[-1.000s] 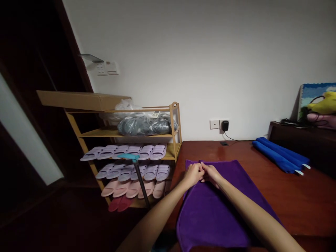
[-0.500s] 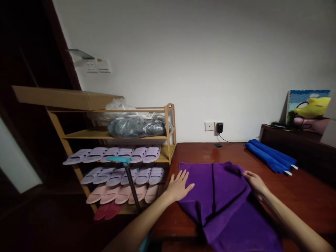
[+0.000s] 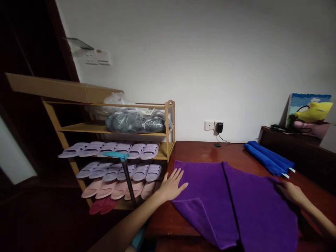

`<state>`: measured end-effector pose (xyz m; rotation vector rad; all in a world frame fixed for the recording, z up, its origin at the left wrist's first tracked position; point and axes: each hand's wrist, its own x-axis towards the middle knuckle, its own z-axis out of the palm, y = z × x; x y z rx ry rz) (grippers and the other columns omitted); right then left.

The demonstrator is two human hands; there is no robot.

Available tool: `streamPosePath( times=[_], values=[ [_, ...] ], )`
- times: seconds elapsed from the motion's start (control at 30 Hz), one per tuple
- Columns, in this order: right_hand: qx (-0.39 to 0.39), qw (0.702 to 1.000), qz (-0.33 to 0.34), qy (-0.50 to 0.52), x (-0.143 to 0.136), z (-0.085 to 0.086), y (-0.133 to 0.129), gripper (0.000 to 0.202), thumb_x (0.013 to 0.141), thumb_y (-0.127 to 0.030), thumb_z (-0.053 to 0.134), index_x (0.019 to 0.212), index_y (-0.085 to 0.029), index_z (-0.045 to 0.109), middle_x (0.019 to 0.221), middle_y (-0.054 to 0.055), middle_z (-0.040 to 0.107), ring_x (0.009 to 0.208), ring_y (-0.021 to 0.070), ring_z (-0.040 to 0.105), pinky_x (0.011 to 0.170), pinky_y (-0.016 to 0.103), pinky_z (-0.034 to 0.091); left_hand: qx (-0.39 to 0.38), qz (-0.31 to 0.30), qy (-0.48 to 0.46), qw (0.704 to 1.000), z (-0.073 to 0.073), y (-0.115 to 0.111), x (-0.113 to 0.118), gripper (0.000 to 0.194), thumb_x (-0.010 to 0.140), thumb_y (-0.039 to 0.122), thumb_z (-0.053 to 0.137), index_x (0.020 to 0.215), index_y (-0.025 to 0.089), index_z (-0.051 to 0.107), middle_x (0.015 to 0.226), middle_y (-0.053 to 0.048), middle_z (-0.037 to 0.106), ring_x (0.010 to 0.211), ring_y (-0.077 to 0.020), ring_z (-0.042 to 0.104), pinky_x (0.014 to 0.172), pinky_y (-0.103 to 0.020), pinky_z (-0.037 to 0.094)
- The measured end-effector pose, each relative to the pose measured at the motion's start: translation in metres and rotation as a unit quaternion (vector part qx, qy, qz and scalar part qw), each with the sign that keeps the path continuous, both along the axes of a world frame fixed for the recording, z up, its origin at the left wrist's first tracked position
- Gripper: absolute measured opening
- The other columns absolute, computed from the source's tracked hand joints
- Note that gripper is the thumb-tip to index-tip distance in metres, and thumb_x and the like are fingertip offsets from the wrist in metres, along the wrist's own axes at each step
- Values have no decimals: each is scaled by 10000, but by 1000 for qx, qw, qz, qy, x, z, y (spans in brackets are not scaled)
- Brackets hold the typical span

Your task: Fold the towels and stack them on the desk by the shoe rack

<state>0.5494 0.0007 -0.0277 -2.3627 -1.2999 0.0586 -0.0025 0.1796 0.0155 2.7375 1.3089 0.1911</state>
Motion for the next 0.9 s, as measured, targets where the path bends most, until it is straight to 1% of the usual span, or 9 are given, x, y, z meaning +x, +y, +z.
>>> streamPosePath(
  times=[0.1, 0.17, 0.27, 0.43, 0.5, 0.6, 0.67, 0.73, 0.9],
  values=[
    [-35, 997, -35, -67, 5, -5, -6, 480, 802, -527, 351, 947, -190, 660, 766, 152, 682, 676, 330, 661, 642, 472, 476, -6, -1, 9, 1000, 2, 1, -1, 781, 909, 663, 202, 1491, 143, 237, 1552, -107, 169, 1439, -254, 112, 1126, -542, 108],
    [-57, 991, -54, -108, 5, -7, -10, 543, 854, -523, 262, 1067, -173, 619, 839, 184, 680, 705, 348, 657, 644, 481, 463, -14, -1, 18, 1000, 4, 5, -1, 793, 903, 678, 185, 1494, 150, 232, 1554, -97, 155, 1441, -254, 99, 1128, -545, 95],
    [-56, 985, -75, -146, 2, -6, -13, 628, 882, -558, 175, 1209, -166, 540, 975, 200, 657, 783, 368, 647, 671, 495, 457, -23, -2, 23, 999, 5, 13, -3, 799, 898, 691, 172, 1497, 164, 224, 1558, -85, 133, 1442, -260, 88, 1125, -561, 80],
    [-25, 968, -76, -237, -16, 0, -10, 744, 874, -626, 117, 1210, -105, 527, 1116, 205, 585, 991, 365, 586, 794, 470, 461, -34, -14, 14, 999, 3, 24, -8, 784, 899, 693, 175, 1502, 192, 201, 1561, -71, 114, 1442, -255, 87, 1113, -583, 94],
    [-29, 978, -53, -198, -28, 0, -7, 748, 869, -649, 125, 1239, -132, 519, 1210, 184, 558, 1068, 347, 558, 862, 479, 445, -33, -15, 10, 999, 1, 25, -8, 781, 897, 695, 184, 1503, 201, 198, 1560, -72, 120, 1442, -263, 87, 1111, -588, 93],
    [-40, 994, -33, -99, -43, -5, 0, 734, 847, -696, 166, 1331, -227, 458, 1381, 111, 463, 1244, 316, 447, 964, 539, 380, -33, -11, 10, 999, 0, 25, -7, 762, 902, 684, 199, 1503, 216, 200, 1561, -72, 119, 1440, -276, 82, 1104, -596, 107],
    [-46, 996, -53, -64, -45, -9, 5, 742, 828, -718, 196, 1357, -256, 437, 1429, 90, 414, 1309, 311, 376, 1019, 582, 305, -31, -8, 15, 999, 2, 24, -6, 750, 907, 671, 212, 1503, 216, 200, 1561, -72, 117, 1441, -275, 80, 1102, -595, 114],
    [-49, 994, -88, -48, -41, -9, 12, 764, 816, -732, 204, 1358, -249, 443, 1438, 98, 401, 1312, 335, 363, 1036, 613, 250, -29, -8, 24, 999, 3, 24, -5, 740, 913, 656, 225, 1503, 208, 199, 1560, -73, 125, 1441, -265, 84, 1106, -587, 114],
    [-28, 984, -174, -41, -21, 0, 35, 768, 843, -697, 114, 1331, -220, 469, 1425, 131, 400, 1276, 404, 367, 1002, 653, 227, -12, -5, 34, 999, -1, 27, -5, 742, 914, 647, 231, 1494, 183, 233, 1552, -83, 151, 1439, -254, 107, 1114, -575, 105]
  ],
)
